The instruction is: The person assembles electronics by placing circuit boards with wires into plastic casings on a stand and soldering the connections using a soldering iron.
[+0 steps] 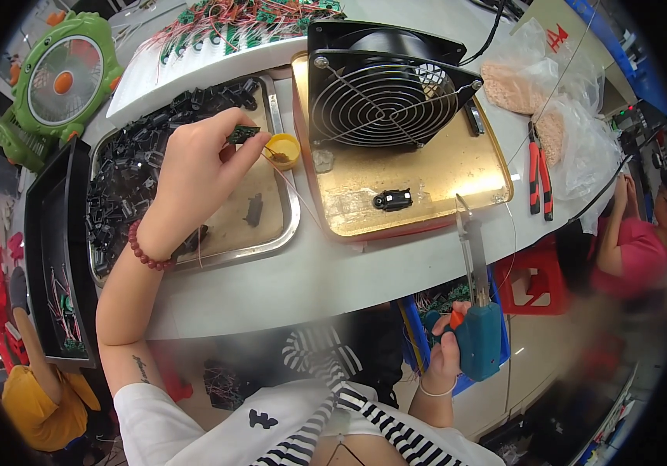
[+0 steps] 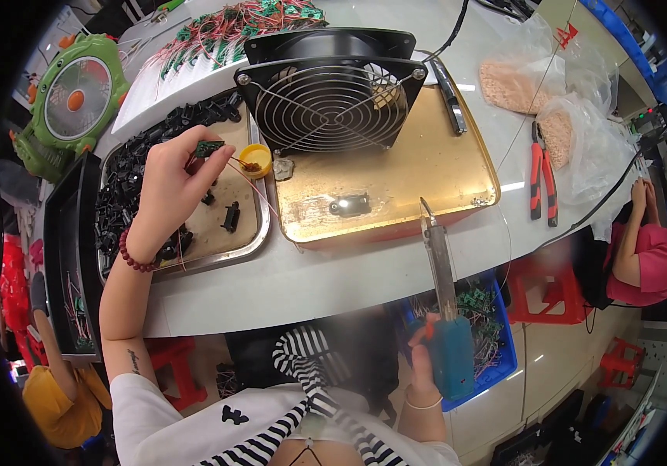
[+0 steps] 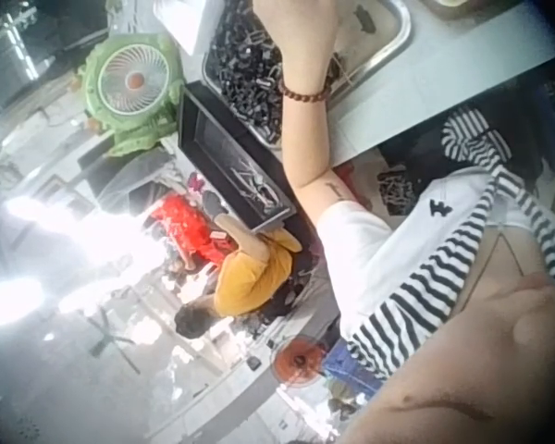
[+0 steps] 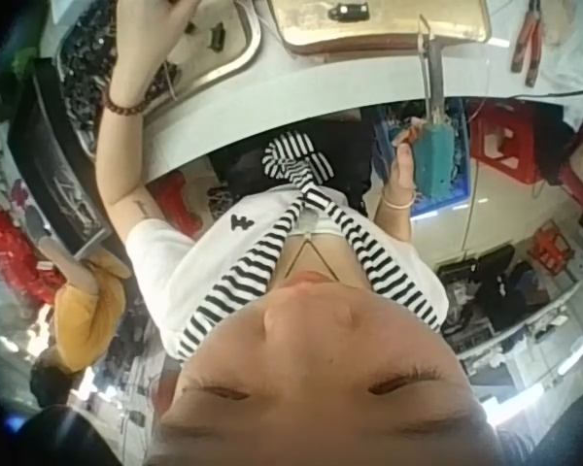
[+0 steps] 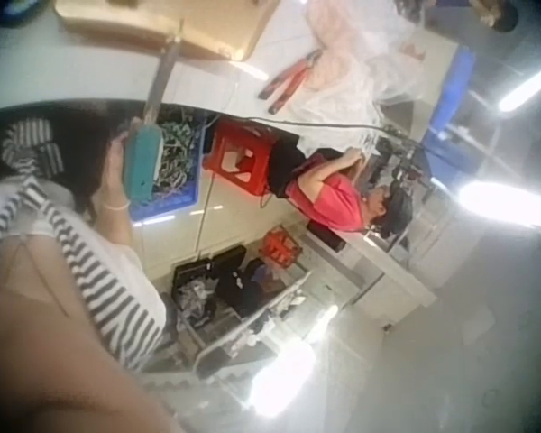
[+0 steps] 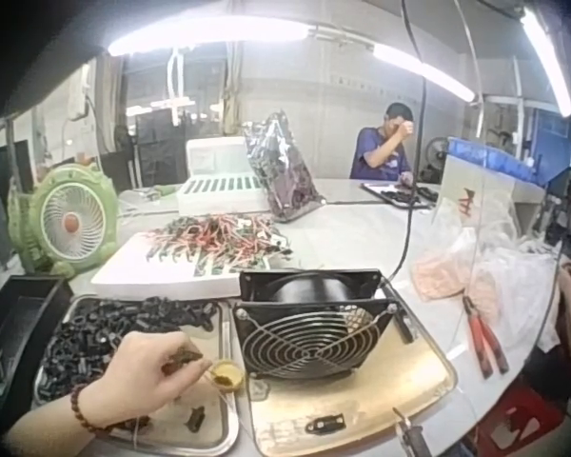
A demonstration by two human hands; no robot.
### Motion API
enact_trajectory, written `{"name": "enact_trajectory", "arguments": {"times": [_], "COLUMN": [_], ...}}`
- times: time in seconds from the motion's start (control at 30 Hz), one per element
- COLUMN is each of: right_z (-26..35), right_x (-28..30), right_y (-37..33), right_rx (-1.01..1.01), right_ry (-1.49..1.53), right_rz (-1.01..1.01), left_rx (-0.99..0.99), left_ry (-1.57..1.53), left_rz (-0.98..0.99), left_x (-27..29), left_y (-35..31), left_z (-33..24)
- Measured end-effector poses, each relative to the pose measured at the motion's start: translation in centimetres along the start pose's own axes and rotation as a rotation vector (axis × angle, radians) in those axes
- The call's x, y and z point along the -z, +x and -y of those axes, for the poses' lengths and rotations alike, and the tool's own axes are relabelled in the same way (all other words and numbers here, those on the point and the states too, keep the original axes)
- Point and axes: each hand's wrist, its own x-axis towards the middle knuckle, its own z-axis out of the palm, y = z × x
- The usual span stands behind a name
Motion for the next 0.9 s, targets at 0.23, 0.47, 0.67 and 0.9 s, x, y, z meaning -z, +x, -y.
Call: {"name": "enact_trajectory", "arguments": {"times": [0.23,0.47,0.67,0.9], "right_z": [-0.1,0.4,0.7,0.8], "right_x": [0.0,-0.2,-0.3,-0.4], "right_y": [0.0,0.0,0.1,0.0], "right_rx": [0.011,-0.008,-0.043,-0.045], "right_ry": [0.001,-0.013,-0.005,-0.006], "right_rz": [0.004,-0.03,-0.071,-0.066], "left_rx": [0.086,0.203,0.34,0.369], "left_ry": [-0.234,-0.478,-0.859,-0.949], "left_rz": [0.077,0.211,0.561,0.55], "left_x": [0.6,1.4,4.0,4.1], "left_y": [-0.1,-0.3,-0.3,-1.0], "left_z": [0.2,1.4,1.1,-0.3]}}
